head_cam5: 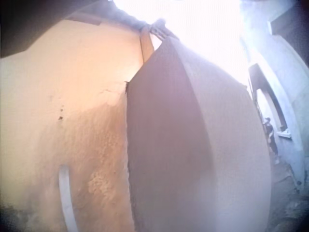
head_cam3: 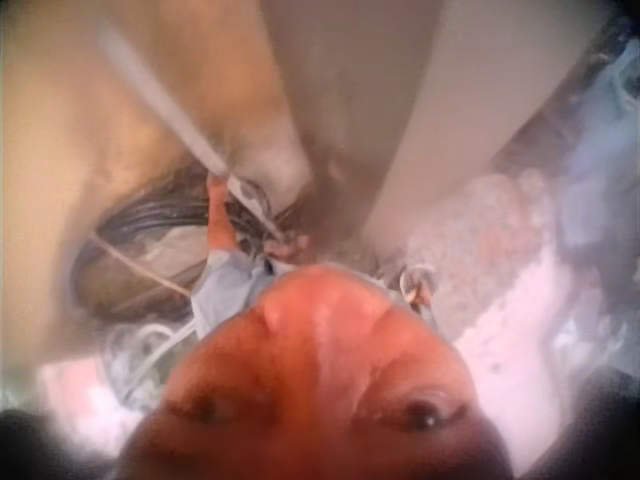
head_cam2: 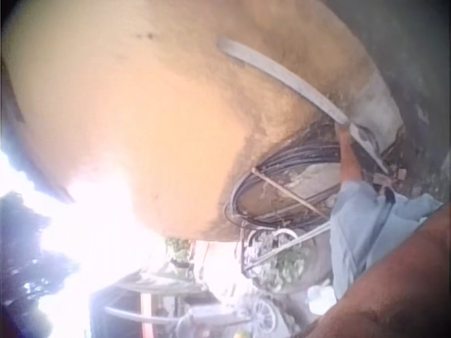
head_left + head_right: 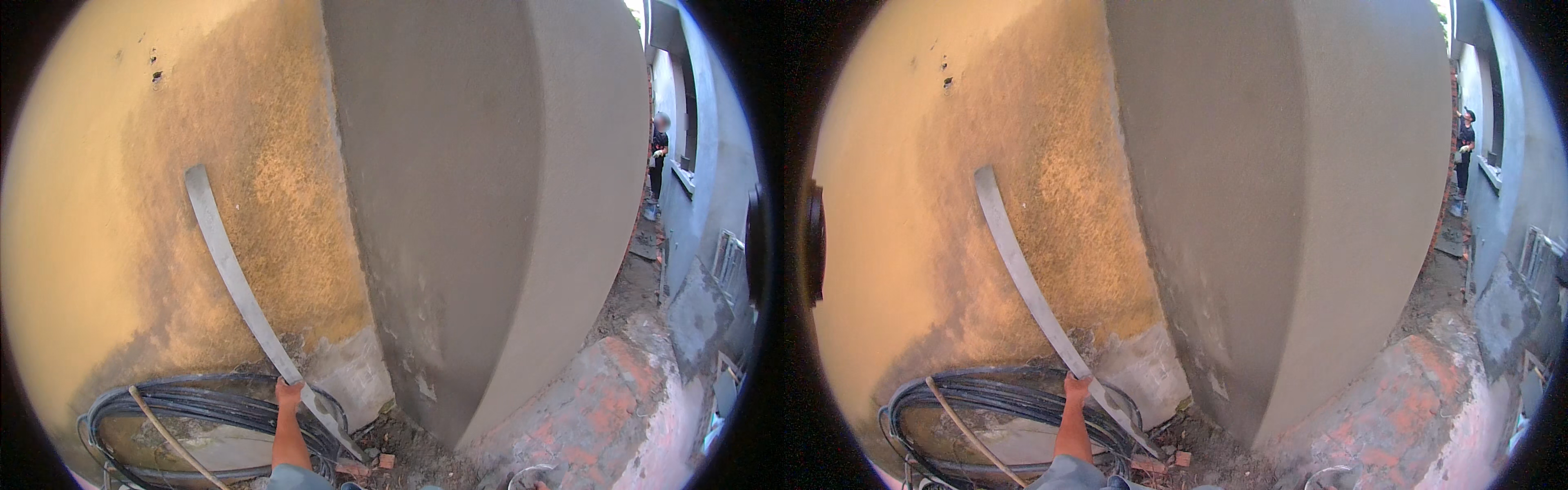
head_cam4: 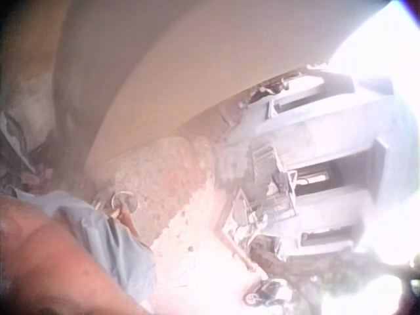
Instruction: The person scoops cement from a bucket with a trowel and applies it to a wall corner, smoothing the surface repeatedly. The person uses a straightedge to level the plastered corner and continues applying and smoothing the cement along the wall edge.
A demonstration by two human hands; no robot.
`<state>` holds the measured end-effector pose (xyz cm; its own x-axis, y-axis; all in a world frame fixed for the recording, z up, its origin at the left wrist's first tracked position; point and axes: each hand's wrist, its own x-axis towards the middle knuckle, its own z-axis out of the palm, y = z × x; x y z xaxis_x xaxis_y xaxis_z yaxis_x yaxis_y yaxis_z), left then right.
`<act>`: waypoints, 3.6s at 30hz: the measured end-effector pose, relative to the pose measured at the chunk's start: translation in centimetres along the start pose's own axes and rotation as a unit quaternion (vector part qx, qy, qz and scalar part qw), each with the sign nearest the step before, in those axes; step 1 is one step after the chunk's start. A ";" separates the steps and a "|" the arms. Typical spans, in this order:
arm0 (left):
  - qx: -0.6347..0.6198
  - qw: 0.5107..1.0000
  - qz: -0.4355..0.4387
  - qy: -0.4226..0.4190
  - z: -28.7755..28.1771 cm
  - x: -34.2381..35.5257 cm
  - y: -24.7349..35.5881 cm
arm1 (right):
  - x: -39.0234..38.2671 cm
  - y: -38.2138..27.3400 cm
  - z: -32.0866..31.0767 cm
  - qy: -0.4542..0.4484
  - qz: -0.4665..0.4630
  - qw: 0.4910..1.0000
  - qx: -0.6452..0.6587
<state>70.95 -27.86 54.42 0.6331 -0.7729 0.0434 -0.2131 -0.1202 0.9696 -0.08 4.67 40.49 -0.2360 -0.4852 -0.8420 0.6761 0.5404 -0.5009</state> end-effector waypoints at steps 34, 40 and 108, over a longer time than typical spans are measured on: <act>0.216 0.942 0.237 -0.095 23.6 9.1 23.8 | -5.2 10.5 -9.2 0.061 0.061 0.992 0.092; 0.249 0.926 0.278 -0.059 27.3 9.5 22.6 | -6.9 12.4 -10.3 0.148 0.089 0.980 0.097; 0.161 0.951 0.259 -0.047 32.3 4.2 5.6 | -7.3 5.9 -8.2 0.134 0.129 0.981 -0.058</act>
<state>48.43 -51.92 52.29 0.3146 -0.8313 0.4582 -0.7042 0.1193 0.6999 -0.03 17.05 42.06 -0.2537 -0.1322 -0.9582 0.6570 0.7034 -0.2710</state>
